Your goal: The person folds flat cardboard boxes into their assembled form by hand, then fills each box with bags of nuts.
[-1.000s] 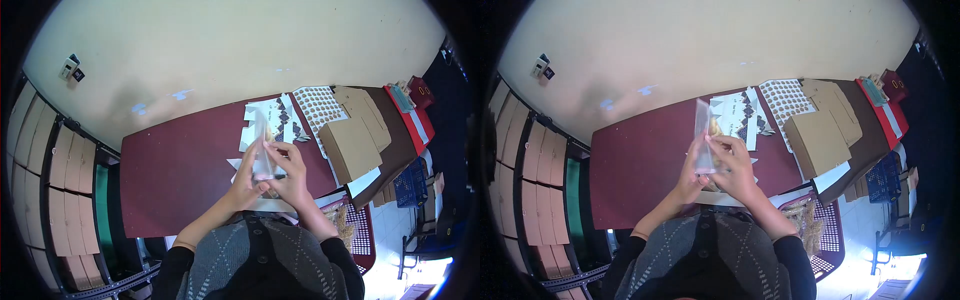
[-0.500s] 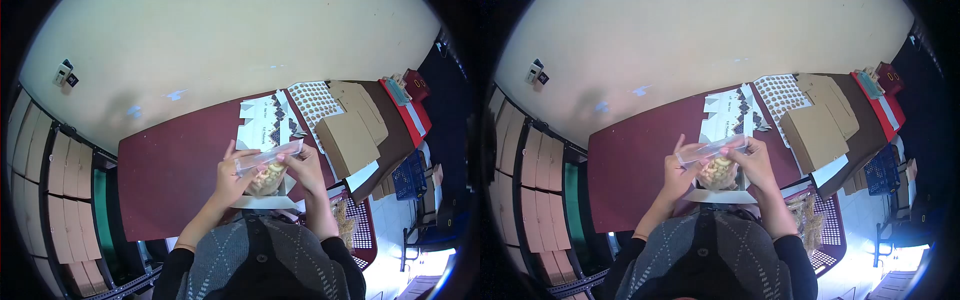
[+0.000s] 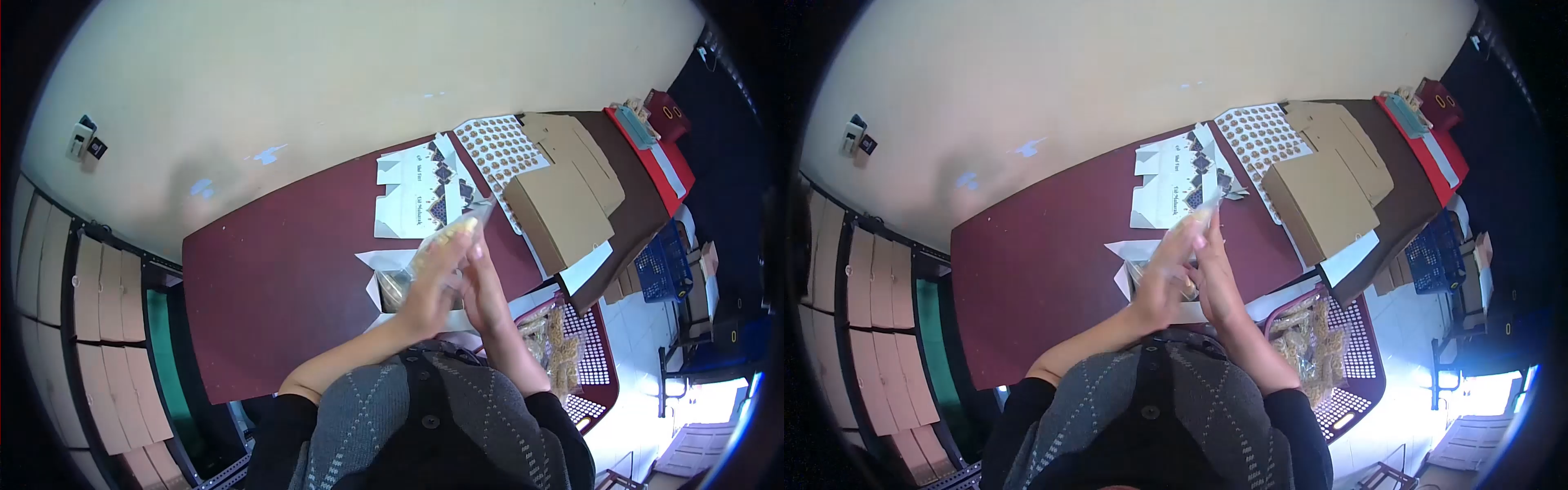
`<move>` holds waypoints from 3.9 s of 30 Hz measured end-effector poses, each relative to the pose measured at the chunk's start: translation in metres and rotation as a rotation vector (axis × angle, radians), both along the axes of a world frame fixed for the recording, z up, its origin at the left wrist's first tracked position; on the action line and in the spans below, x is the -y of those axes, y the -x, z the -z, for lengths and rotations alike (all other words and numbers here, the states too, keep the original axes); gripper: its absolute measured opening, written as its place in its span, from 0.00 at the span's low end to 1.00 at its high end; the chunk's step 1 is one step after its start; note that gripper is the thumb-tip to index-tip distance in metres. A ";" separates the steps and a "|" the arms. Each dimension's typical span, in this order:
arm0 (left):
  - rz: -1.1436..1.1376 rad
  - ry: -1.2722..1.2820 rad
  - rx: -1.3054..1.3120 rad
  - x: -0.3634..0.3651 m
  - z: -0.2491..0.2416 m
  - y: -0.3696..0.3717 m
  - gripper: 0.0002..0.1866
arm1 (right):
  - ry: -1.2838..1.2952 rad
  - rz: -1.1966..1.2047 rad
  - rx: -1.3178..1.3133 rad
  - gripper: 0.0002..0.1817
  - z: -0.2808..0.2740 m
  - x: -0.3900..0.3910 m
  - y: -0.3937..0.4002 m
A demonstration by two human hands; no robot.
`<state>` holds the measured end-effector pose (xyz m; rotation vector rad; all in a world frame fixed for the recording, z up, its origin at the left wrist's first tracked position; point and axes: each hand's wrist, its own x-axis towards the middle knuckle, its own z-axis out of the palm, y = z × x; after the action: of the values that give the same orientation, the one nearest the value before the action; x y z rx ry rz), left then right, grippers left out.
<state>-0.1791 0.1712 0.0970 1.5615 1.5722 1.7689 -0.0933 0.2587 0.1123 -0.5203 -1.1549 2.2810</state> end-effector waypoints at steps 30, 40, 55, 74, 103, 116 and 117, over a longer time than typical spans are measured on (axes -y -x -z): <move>0.133 0.562 -0.680 0.031 0.126 0.019 0.23 | -0.772 -0.009 0.538 0.21 0.019 -0.025 -0.049; 0.072 0.503 -0.549 0.035 0.135 0.023 0.18 | -0.905 -0.316 0.661 0.22 0.014 -0.029 -0.041; 0.057 0.487 -0.476 0.034 0.122 0.020 0.16 | -1.670 -0.071 1.102 0.19 0.158 -0.003 0.003; 0.036 0.506 -0.409 0.039 0.122 0.019 0.15 | -1.278 -0.092 0.530 0.23 0.136 -0.017 -0.006; -0.575 0.384 0.044 0.111 0.120 0.078 0.08 | -1.338 -0.163 0.589 0.12 0.108 -0.012 0.015; -0.275 0.351 -0.264 0.090 0.146 0.062 0.17 | -1.541 -0.335 0.419 0.18 0.154 0.018 0.027; -0.233 0.385 -0.354 0.092 0.150 0.067 0.18 | -1.491 -0.289 0.381 0.16 0.150 0.017 0.026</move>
<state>-0.2466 0.0794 -0.0526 1.6058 2.1852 1.2231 -0.1189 0.2418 -0.0377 -0.1420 -2.7255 0.9059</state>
